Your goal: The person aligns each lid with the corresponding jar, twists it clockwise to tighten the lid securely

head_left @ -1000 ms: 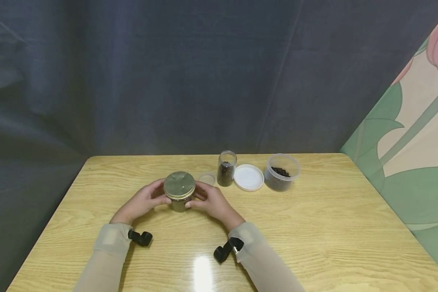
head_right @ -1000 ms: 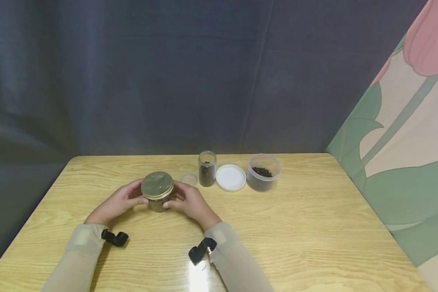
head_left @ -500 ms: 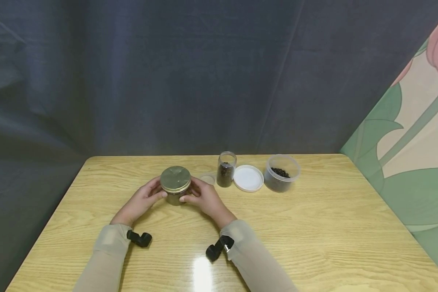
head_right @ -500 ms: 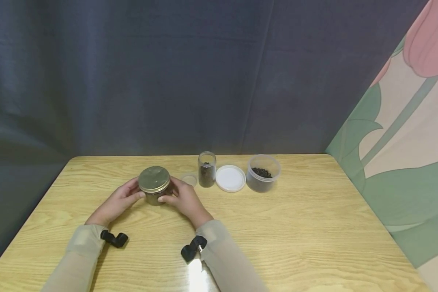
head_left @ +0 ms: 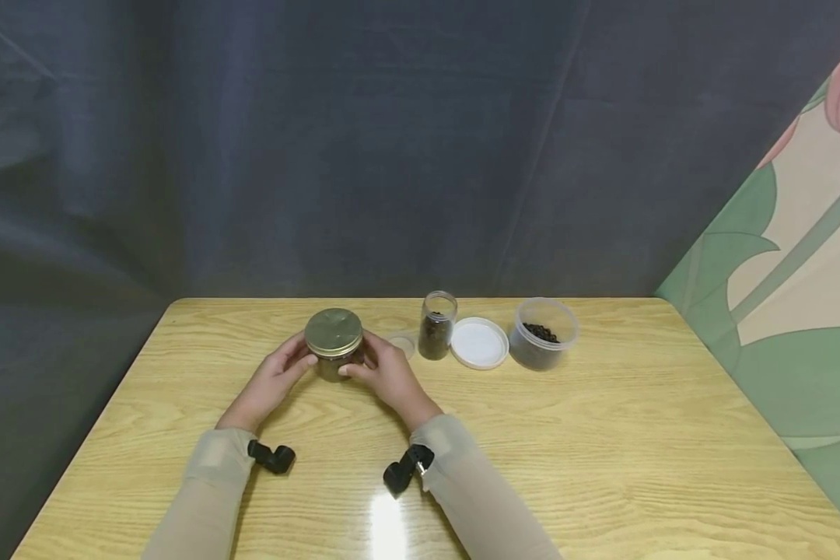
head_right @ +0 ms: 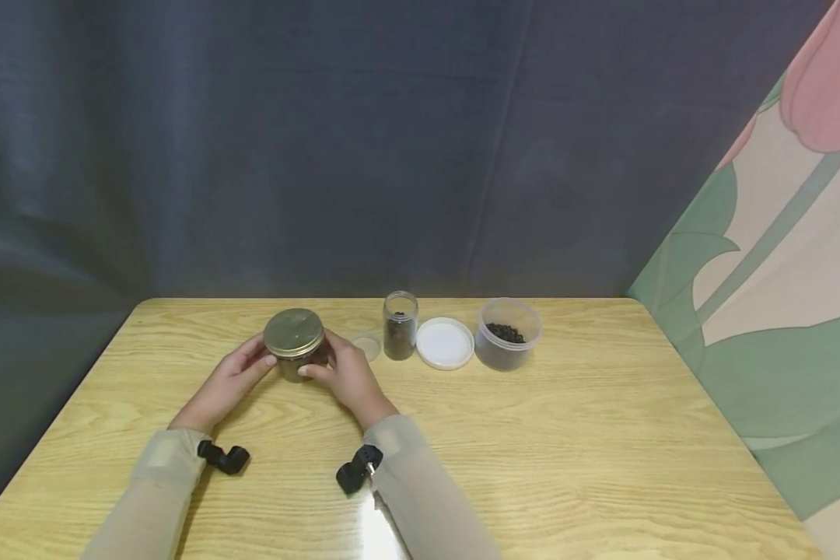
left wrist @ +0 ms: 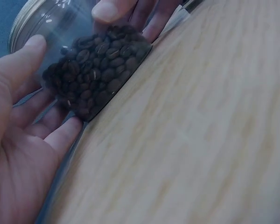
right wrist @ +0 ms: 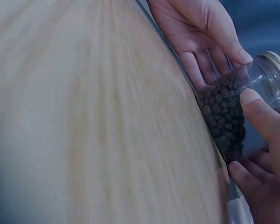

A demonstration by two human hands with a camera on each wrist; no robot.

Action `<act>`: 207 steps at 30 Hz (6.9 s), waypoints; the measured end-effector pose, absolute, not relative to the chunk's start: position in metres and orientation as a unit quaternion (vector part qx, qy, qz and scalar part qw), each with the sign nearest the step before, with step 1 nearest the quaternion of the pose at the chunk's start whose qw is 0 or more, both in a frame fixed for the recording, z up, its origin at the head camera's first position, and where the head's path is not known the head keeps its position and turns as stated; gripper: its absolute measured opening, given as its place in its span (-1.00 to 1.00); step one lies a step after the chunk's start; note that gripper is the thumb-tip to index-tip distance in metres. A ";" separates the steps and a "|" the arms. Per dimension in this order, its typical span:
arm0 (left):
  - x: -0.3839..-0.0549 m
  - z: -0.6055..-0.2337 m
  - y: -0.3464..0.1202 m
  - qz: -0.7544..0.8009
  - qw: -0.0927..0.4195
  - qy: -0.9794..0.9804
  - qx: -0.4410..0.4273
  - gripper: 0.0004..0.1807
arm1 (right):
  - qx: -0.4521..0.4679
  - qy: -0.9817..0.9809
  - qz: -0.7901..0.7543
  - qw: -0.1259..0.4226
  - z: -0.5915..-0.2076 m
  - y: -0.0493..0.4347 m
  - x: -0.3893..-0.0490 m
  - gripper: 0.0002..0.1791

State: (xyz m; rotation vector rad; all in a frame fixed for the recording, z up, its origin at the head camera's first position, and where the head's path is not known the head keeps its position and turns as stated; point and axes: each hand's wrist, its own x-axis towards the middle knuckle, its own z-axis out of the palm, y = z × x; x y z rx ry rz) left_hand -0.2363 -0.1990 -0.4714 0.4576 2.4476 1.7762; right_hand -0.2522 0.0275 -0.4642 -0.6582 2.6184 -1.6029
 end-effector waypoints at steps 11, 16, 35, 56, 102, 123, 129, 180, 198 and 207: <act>-0.236 -0.473 -0.197 0.570 0.007 0.809 0.141 -0.34 | -0.201 0.849 -0.488 -0.019 -0.464 0.021 -0.257 -0.20; -0.236 -0.473 -0.196 0.573 0.002 0.808 0.139 -0.35 | -0.203 0.852 -0.482 -0.018 -0.465 0.021 -0.259 -0.20; -0.240 -0.477 -0.197 0.576 -0.003 0.805 0.138 -0.36 | -0.187 0.811 -0.554 0.025 -0.466 0.022 -0.258 -0.19; -0.236 -0.473 -0.196 0.621 -0.035 0.773 0.126 -0.37 | -0.175 0.771 -0.613 -0.006 -0.439 0.042 -0.232 -0.36; -0.217 -0.402 -0.124 0.467 -0.182 0.819 0.279 -0.61 | -0.167 0.770 -0.550 -0.276 -0.394 0.128 -0.243 -0.45; -0.236 -0.418 -0.069 0.376 -0.010 0.906 0.194 -0.37 | -0.068 0.809 -0.568 -0.134 -0.405 0.130 -0.251 -0.03; -0.242 -0.430 -0.063 0.327 -0.013 0.927 0.181 -0.31 | -0.056 0.817 -0.562 -0.114 -0.409 0.129 -0.253 -0.06; -0.259 -0.440 -0.051 0.227 0.048 0.961 0.148 -0.33 | -0.064 0.829 -0.553 -0.065 -0.415 0.132 -0.252 -0.33; -0.246 -0.444 -0.057 0.270 0.005 0.946 0.178 -0.33 | -0.072 0.835 -0.542 -0.063 -0.414 0.135 -0.252 -0.36; -0.238 -0.437 -0.066 0.308 -0.016 0.932 0.190 -0.36 | -0.071 0.834 -0.545 -0.054 -0.415 0.137 -0.251 -0.37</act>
